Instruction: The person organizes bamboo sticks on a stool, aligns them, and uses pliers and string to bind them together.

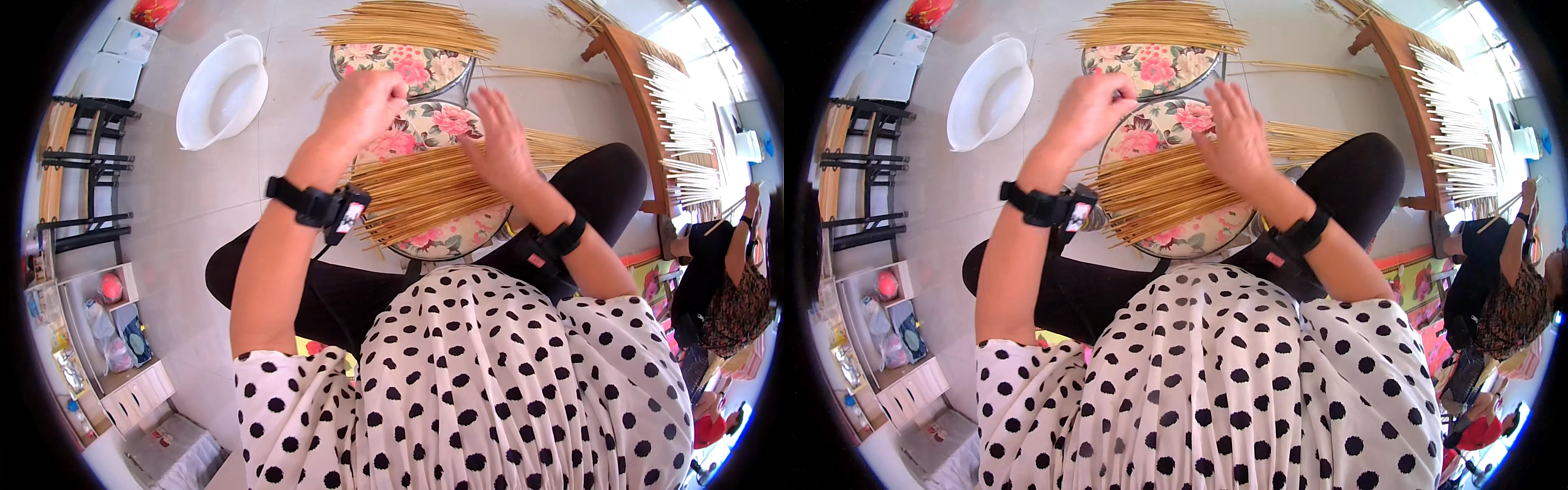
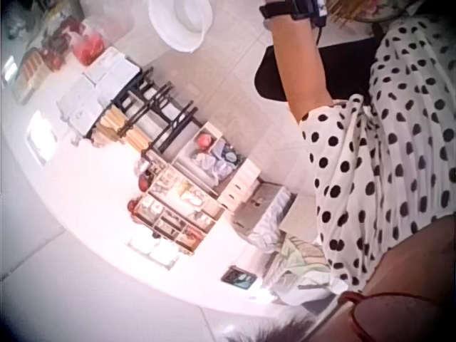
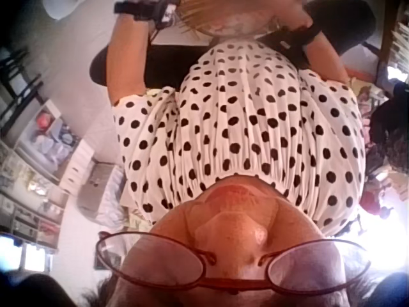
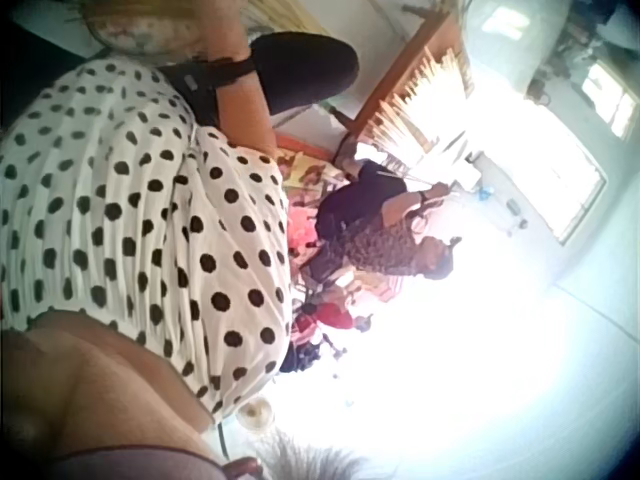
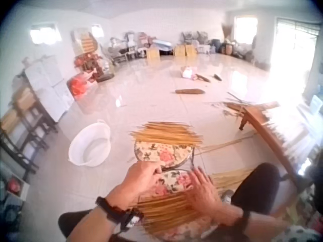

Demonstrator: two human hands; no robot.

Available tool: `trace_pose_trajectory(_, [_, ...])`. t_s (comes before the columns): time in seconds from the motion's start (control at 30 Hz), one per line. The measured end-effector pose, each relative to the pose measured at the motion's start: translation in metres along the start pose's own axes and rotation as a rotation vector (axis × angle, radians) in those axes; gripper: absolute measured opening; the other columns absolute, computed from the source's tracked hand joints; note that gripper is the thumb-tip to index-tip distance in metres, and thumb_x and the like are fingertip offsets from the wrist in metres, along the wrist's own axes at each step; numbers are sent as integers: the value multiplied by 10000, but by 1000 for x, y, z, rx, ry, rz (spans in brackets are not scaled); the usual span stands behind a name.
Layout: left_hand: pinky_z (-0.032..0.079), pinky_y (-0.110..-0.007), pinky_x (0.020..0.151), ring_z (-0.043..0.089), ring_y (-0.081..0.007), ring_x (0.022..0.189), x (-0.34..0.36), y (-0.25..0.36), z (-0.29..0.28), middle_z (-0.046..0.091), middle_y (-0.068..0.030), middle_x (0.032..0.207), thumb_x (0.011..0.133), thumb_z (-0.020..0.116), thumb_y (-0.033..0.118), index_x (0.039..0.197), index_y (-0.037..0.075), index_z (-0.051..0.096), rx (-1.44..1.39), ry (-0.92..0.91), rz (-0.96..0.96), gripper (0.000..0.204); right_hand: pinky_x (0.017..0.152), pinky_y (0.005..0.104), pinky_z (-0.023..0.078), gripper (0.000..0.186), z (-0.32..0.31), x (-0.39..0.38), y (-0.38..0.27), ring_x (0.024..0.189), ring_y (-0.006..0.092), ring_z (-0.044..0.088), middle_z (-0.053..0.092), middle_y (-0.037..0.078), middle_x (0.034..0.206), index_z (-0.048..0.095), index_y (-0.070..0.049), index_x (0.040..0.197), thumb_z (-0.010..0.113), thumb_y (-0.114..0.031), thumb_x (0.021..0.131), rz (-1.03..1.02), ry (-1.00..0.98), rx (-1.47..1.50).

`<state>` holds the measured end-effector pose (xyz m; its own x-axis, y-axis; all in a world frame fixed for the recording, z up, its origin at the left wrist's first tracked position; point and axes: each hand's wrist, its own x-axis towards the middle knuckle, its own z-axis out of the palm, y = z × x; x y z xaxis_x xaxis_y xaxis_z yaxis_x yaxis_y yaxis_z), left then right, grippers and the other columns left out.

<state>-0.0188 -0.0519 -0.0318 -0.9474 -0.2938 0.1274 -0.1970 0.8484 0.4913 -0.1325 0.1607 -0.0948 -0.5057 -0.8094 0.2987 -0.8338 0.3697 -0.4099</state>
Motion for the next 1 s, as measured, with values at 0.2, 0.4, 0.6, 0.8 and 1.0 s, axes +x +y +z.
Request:
trace_pose_trajectory(0.2, [445, -214, 608, 544, -76, 639, 0, 43, -62, 628, -4, 750, 874, 644, 81, 916, 12, 661, -477, 53, 38, 83, 1055, 388, 367, 638, -52, 46, 6, 1282, 348, 443, 468, 197, 1363, 449, -22, 1326, 720, -260, 799, -71, 56, 211])
trace_pose_trajectory(0.4, [478, -260, 655, 586, -143, 683, 0, 78, -92, 654, -52, 837, 920, 617, 122, 1013, 26, 653, -865, 68, 145, 138, 931, 339, 454, 523, -63, 75, -55, 1074, 232, 583, 611, 153, 1155, 549, -32, 1247, 723, -280, 822, -98, -261, 715])
trace_pose_trajectory(0.6, [443, -242, 607, 544, -120, 652, -5, 64, -117, 624, -58, 822, 936, 592, 103, 1029, -14, 639, -921, 362, 211, 157, 592, 196, 427, 213, -65, 98, -53, 684, 23, 540, 634, -15, 758, 658, -1, 1067, 616, -157, 929, 75, -474, 785])
trace_pose_trajectory(0.8, [462, -239, 568, 554, -90, 601, -2, 20, -111, 619, -41, 743, 923, 609, 129, 956, -9, 650, -976, 598, 24, 148, 500, 283, 410, 290, -37, 106, -2, 520, 93, 475, 528, 17, 563, 673, -26, 800, 594, -278, 922, 113, -444, 630])
trace_pose_trajectory(1.0, [459, -246, 583, 541, -100, 615, 0, -32, -65, 608, -23, 762, 923, 577, 105, 956, 19, 638, -884, 358, -358, 111, 751, 330, 493, 263, -33, 95, 23, 839, 189, 628, 661, 125, 954, 658, -33, 1053, 655, -211, 860, -152, -714, 257])
